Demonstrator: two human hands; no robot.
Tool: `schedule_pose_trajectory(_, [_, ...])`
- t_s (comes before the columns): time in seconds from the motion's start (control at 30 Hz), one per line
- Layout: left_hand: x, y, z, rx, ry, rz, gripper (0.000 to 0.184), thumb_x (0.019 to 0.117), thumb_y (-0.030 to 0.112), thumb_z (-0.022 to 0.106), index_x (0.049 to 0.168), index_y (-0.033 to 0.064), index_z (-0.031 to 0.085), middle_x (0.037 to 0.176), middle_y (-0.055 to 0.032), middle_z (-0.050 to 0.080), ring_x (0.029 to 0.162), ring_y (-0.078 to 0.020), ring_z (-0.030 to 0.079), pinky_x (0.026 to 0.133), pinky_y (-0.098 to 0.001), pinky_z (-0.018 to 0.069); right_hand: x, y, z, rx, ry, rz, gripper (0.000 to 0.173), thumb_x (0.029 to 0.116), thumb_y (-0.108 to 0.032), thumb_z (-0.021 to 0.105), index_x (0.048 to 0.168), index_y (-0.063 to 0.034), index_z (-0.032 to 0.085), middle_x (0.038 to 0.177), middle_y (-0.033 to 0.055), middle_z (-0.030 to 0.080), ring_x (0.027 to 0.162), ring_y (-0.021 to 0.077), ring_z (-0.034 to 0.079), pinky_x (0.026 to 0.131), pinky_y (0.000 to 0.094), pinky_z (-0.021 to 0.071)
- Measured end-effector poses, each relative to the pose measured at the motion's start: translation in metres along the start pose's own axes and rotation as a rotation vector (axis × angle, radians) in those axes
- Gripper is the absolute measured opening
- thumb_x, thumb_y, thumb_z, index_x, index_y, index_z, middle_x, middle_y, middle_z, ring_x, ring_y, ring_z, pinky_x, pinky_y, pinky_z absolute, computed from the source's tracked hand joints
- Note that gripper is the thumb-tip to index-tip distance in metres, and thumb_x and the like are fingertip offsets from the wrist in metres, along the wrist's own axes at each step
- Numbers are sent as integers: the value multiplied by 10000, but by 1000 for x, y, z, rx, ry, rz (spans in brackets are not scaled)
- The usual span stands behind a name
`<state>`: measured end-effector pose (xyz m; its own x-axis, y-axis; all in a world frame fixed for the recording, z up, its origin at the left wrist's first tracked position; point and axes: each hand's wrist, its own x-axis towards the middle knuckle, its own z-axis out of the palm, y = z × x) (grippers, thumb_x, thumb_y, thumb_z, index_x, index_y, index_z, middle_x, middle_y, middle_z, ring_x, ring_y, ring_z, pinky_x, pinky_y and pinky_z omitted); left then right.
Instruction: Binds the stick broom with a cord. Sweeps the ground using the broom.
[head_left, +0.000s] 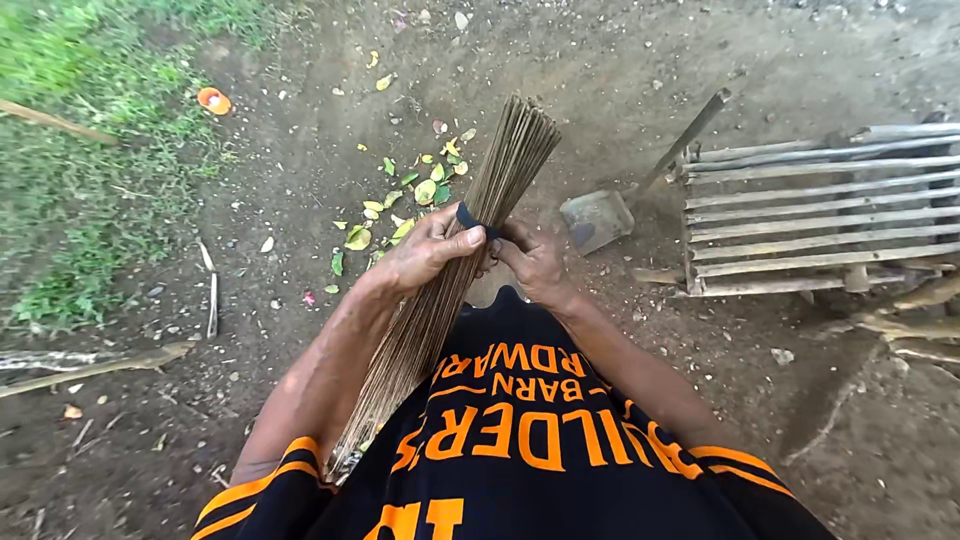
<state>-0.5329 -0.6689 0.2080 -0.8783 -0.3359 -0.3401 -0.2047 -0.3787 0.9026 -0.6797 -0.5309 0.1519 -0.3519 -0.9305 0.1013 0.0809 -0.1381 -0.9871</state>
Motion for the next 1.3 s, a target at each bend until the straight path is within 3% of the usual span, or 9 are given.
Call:
schedule_pose_trajectory(0.23, [-7, 3, -2, -22, 83, -21, 430, 893, 425, 696, 1176, 109, 628, 845, -48, 723, 704, -143, 716, 661, -306, 634, 2, 3, -8, -188, -68, 66, 234, 1056, -104, 484, 1119, -6, 686, 688, 21, 553, 467, 68, 431, 417, 215, 400])
schedule_pose_trajectory(0.53, [-9, 4, -11, -47, 117, -20, 486, 912, 468, 661, 1231, 105, 609, 811, -68, 715, 707, -164, 721, 676, -321, 635, -1, 7, -36, -86, -224, 66, 178, 1001, -205, 666, 922, -49, 700, 608, -49, 556, 456, 4, 442, 433, 173, 407])
schedule_pose_trajectory(0.67, [-10, 5, -13, -43, 144, -7, 562, 881, 540, 699, 1225, 104, 617, 814, -68, 714, 716, -164, 721, 682, -326, 636, -3, 10, -39, -41, -160, 107, 153, 1008, -152, 656, 1056, -16, 709, 656, -20, 591, 468, 24, 467, 436, 185, 436])
schedule_pose_trajectory(0.83, [-12, 5, -9, -38, 151, -12, 437, 941, 395, 628, 1245, 84, 590, 966, -106, 733, 721, -187, 721, 662, -330, 636, -2, 9, -43, 177, -208, 451, 230, 1082, -202, 478, 1087, -57, 657, 926, 39, 696, 752, 104, 661, 738, 279, 594])
schedule_pose_trajectory(0.93, [-10, 6, -7, 5, 194, -23, 388, 951, 363, 609, 1236, 100, 611, 1105, -101, 729, 713, -182, 721, 648, -332, 638, -4, 13, -35, 249, -156, 546, 260, 1091, -249, 462, 1003, -91, 649, 734, -21, 561, 486, 16, 398, 455, 161, 363])
schedule_pose_trajectory(1.0, [-10, 5, -9, 11, 213, -16, 399, 949, 378, 610, 1240, 105, 613, 1140, -100, 723, 719, -182, 719, 648, -332, 635, -8, 15, -30, 287, -129, 517, 310, 1092, -284, 443, 906, -117, 625, 645, -47, 477, 437, 7, 312, 408, 152, 282])
schedule_pose_trajectory(1.1, [-13, 8, -11, -14, 265, 11, 334, 968, 356, 593, 1186, 104, 621, 978, -80, 736, 686, -168, 717, 626, -330, 640, -15, 22, -28, 183, -47, 333, 251, 1008, -276, 620, 804, -133, 646, 589, -69, 496, 436, -2, 353, 420, 165, 315])
schedule_pose_trajectory(1.17, [-15, 13, -10, -26, 293, 9, 288, 988, 337, 560, 1169, 118, 605, 919, -50, 732, 674, -151, 717, 618, -317, 642, -17, 20, -27, 5, 36, 180, 139, 914, -209, 766, 888, -88, 703, 614, -56, 573, 469, 6, 441, 450, 177, 401])
schedule_pose_trajectory(1.3, [-17, 17, -8, -34, 321, 2, 256, 1024, 274, 492, 1181, 99, 592, 927, -60, 732, 668, -152, 717, 610, -318, 641, -17, 16, -25, -152, 145, 84, 248, 920, -107, 748, 1143, -50, 656, 653, -45, 535, 494, 23, 440, 460, 182, 414])
